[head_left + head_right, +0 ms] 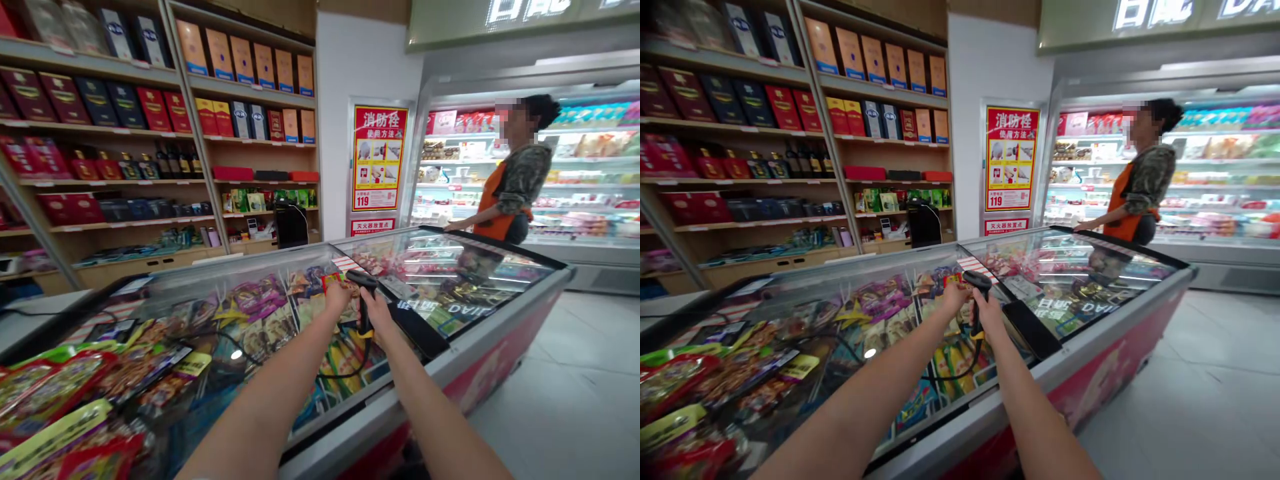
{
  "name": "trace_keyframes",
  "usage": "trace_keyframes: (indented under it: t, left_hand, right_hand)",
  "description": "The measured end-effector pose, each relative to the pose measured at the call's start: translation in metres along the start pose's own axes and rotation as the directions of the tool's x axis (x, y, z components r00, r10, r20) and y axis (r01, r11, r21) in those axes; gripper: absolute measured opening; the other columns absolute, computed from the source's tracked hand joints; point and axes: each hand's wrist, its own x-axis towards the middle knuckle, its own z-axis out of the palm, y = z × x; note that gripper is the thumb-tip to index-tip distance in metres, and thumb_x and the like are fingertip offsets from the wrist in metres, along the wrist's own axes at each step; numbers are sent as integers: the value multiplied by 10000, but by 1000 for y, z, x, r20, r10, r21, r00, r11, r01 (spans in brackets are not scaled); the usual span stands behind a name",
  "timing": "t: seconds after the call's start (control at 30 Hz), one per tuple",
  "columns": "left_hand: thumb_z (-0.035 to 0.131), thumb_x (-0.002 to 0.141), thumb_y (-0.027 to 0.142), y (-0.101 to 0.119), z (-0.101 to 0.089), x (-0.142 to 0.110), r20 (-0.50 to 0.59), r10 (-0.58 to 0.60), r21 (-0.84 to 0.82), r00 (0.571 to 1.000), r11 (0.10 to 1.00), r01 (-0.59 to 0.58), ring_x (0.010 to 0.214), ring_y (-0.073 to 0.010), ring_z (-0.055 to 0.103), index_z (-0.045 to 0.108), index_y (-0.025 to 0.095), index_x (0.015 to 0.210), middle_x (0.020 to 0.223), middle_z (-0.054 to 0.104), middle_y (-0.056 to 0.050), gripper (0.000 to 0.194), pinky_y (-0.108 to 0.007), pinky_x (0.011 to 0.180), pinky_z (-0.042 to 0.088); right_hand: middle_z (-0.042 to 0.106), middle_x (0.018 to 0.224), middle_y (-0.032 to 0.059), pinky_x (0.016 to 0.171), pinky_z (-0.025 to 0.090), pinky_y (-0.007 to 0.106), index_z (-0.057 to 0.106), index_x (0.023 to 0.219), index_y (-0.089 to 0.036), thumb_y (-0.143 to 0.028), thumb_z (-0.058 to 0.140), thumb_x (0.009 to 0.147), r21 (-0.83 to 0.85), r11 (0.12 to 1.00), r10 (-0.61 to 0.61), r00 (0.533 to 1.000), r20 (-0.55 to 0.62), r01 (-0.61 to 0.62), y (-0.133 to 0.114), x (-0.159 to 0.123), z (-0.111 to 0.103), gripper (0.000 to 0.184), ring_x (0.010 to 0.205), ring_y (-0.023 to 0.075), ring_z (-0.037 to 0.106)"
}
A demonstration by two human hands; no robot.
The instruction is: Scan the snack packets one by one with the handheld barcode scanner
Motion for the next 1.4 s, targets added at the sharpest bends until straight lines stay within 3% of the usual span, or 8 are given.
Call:
trace_keyframes:
  t: [0.2,0.47,0.6,0.8,0.97,1.07,1.23,1.4]
  left_hand:
    - [649,753,303,6,4,-10,-38,106,293,994,952,-90,910,-216,654,612,160,978,964,694,-108,270,-273,720,457]
    - [600,768,221,10,-33,-30,-80,159,285,984,950,-130,947,-204,633,633,163,936,995,686,-97,181,-273,783,450]
    - [624,767,264,-2,-85,-38,-164,168,253,972,960,-123,942,-196,626,642,173,914,990,686,-76,174,-275,798,450]
    - [660,753,280,-38,-200,-69,-336,88,343,938,939,35,971,-199,620,645,177,960,1036,675,-85,232,-276,823,448]
    - [637,761,287,-82,-296,-114,-412,50,528,910,827,194,1000,-218,620,640,182,1026,1087,657,-100,285,-298,857,455]
    - [612,770,323,-112,-342,-144,-464,17,647,885,689,326,1041,-257,605,638,157,1044,1099,647,-136,321,-333,889,452]
    - [659,704,442,-146,-383,-180,-542,-37,734,839,466,494,1127,-334,549,648,152,1033,1140,613,-186,439,-391,891,459]
    - [694,660,413,-155,-390,-187,-529,-51,737,847,467,488,1105,-327,563,644,176,980,1127,619,-175,401,-385,873,461]
  right_hand:
    - [535,526,-41,343,435,262,486,794,-216,-547,650,725,48,999,-4,997,-72,8,1,-1,-6,376,383,126,492]
    - [540,519,-37,343,425,246,484,740,-215,-544,686,684,37,999,22,999,-41,-20,3,-7,-3,390,376,116,479]
    - [542,501,-30,342,416,253,490,718,-213,-564,683,676,2,1000,27,998,48,-27,-1,-13,18,403,356,115,464]
    - [537,500,-36,343,407,235,481,713,-211,-538,678,702,-89,995,78,950,303,-53,-8,-40,91,382,357,103,465]
    - [523,503,-58,335,385,222,449,728,-216,-524,650,727,-91,994,100,842,529,-61,3,-67,159,368,355,97,463]
    - [514,496,-62,327,381,215,447,723,-209,-534,646,724,-107,992,122,804,581,-73,15,-82,194,381,345,89,455]
    - [520,501,-71,315,382,209,454,750,-209,-556,656,701,-112,992,118,734,669,-58,32,-98,231,405,332,81,448]
    - [519,503,-74,323,397,213,461,756,-214,-552,670,684,-87,996,81,707,702,-27,42,-105,239,404,342,85,454]
